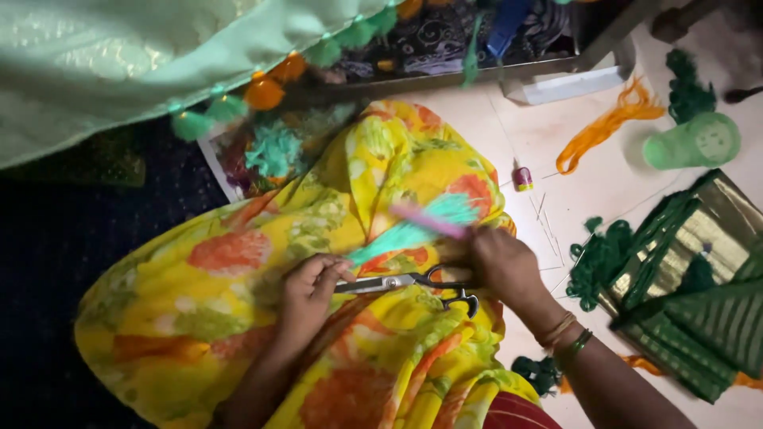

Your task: Creating and attaching decorative thread tassels to the border of a saree.

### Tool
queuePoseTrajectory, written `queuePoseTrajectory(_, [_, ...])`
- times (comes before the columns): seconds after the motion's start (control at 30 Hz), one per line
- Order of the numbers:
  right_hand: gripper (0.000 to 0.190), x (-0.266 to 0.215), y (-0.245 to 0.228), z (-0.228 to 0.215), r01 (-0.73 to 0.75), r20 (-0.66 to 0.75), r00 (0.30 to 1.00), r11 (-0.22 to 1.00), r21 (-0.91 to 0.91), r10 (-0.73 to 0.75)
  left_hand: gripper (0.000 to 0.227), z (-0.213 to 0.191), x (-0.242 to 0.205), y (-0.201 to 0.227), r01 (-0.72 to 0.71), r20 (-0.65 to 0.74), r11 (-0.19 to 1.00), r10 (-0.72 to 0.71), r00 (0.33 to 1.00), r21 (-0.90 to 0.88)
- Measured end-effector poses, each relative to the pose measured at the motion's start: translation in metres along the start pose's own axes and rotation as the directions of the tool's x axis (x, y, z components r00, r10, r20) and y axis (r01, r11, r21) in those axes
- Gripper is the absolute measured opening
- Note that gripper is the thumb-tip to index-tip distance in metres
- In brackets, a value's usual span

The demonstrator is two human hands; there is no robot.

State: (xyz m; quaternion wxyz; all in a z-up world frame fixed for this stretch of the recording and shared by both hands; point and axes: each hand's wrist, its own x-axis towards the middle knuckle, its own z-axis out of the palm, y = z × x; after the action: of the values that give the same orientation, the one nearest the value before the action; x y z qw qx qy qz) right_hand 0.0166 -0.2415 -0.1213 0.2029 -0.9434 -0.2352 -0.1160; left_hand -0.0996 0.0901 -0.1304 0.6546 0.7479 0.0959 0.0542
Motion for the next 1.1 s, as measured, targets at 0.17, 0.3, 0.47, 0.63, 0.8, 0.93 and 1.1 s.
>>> queuePoseTrajectory(0.17, [0.021, 0.011, 0.003, -0.012, -0.274, 0.07, 0.961, 0.957, 0.1, 0.268, 0.015, -0.002, -0.004, -0.004, 0.078, 0.009, 0.992, -0.077, 0.997, -0.102])
queuePoseTrajectory(0.3, [0.029, -0.011, 0.016, 0.014, -0.125, 0.207, 0.971, 0.992, 0.014, 0.12, 0.014, -0.006, -0.007, 0.0, 0.047, -0.003, 0.997, -0.048, 0.999, -0.063])
queuePoseTrajectory(0.47, [0.023, 0.006, -0.005, -0.008, -0.355, 0.125, 0.931, 0.931, 0.081, 0.344, 0.015, -0.007, -0.013, -0.016, 0.094, -0.015, 0.981, -0.098, 0.995, -0.171])
queuePoseTrajectory(0.63, [0.024, -0.008, 0.015, 0.002, -0.093, 0.164, 0.984, 0.989, 0.112, 0.074, 0.014, -0.013, -0.016, -0.021, 0.133, -0.008, 0.98, -0.136, 0.991, -0.146])
queuePoseTrajectory(0.8, [0.031, 0.004, -0.004, -0.011, -0.202, 0.07, 0.977, 0.979, 0.014, 0.201, 0.015, -0.015, -0.025, -0.027, 0.087, 0.021, 0.993, -0.086, 0.996, -0.077])
queuePoseTrajectory(0.93, [0.035, 0.007, -0.004, -0.012, -0.132, 0.187, 0.975, 0.988, 0.076, 0.116, 0.014, -0.012, -0.027, -0.031, 0.066, 0.019, 0.988, -0.064, 0.998, -0.141])
queuePoseTrajectory(1.1, [0.036, -0.002, -0.003, -0.001, -0.066, 0.066, 0.995, 0.993, -0.102, 0.072, 0.014, -0.013, -0.033, -0.035, 0.045, 0.025, 0.997, -0.044, 0.999, -0.059])
